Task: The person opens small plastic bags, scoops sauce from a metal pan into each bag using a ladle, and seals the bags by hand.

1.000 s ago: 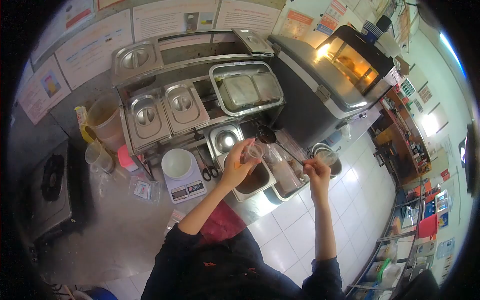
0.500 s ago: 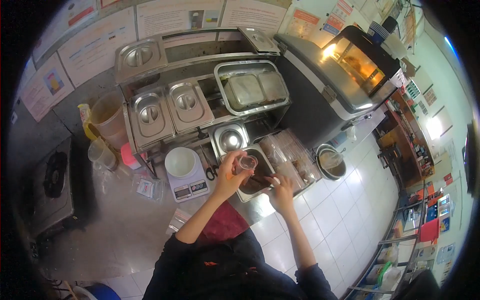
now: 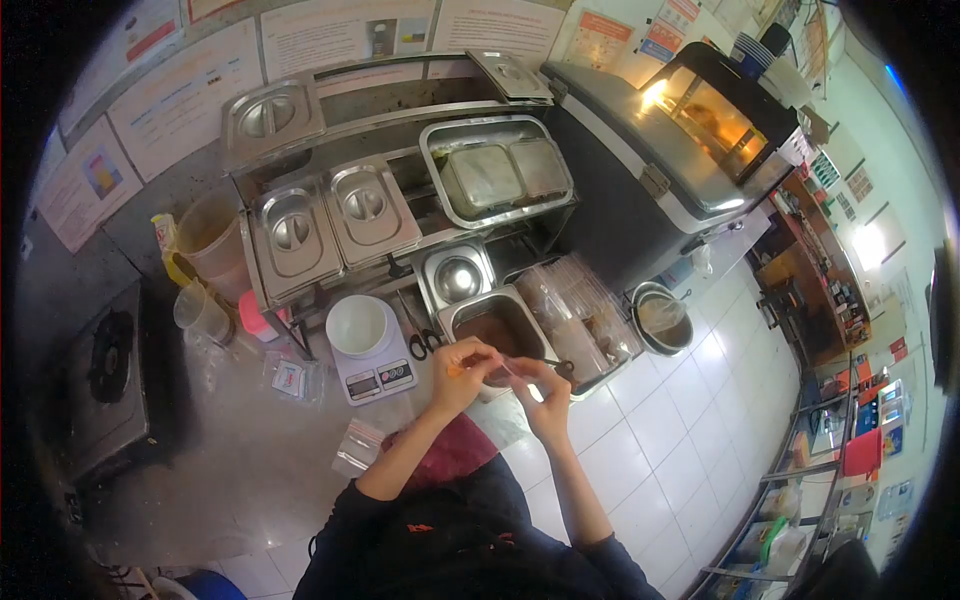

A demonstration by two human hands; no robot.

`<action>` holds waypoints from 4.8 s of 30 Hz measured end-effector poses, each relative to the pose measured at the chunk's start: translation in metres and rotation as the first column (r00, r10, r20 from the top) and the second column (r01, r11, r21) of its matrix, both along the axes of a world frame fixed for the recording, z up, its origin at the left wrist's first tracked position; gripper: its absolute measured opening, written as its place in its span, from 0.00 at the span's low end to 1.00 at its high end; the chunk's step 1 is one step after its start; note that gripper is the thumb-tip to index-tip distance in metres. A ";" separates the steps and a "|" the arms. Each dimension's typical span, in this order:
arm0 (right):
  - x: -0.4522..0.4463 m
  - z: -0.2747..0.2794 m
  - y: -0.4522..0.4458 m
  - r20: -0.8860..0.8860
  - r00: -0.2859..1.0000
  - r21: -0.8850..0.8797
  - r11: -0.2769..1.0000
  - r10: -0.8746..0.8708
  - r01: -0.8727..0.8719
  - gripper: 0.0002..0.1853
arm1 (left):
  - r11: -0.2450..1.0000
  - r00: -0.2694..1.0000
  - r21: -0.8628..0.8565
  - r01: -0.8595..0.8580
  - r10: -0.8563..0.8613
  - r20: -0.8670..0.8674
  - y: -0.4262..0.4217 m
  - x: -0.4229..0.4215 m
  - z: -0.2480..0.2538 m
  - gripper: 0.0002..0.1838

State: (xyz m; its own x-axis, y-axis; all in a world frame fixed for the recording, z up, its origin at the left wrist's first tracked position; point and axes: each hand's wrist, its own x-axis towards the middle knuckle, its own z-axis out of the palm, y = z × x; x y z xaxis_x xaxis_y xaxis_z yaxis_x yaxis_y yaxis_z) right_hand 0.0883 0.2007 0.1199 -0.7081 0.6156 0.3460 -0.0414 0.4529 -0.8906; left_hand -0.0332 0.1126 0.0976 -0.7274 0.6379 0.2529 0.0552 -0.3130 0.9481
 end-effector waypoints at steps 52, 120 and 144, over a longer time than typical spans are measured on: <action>0.031 -0.092 0.253 0.334 0.547 0.510 0.635 -0.767 0.580 0.20 | 0.564 0.797 -0.755 -0.333 -0.259 -0.545 -0.124 0.018 -0.093 0.21; -0.011 -0.077 -0.067 0.069 0.943 -0.879 0.466 0.325 -0.097 0.14 | 0.913 0.760 -0.309 -0.268 0.003 -0.650 -0.144 0.006 -0.008 0.06; 0.008 -0.015 -0.073 0.223 0.971 -0.108 0.992 0.090 -0.068 0.05 | 0.901 0.954 -0.433 0.031 -0.156 -0.256 -0.100 0.023 -0.001 0.09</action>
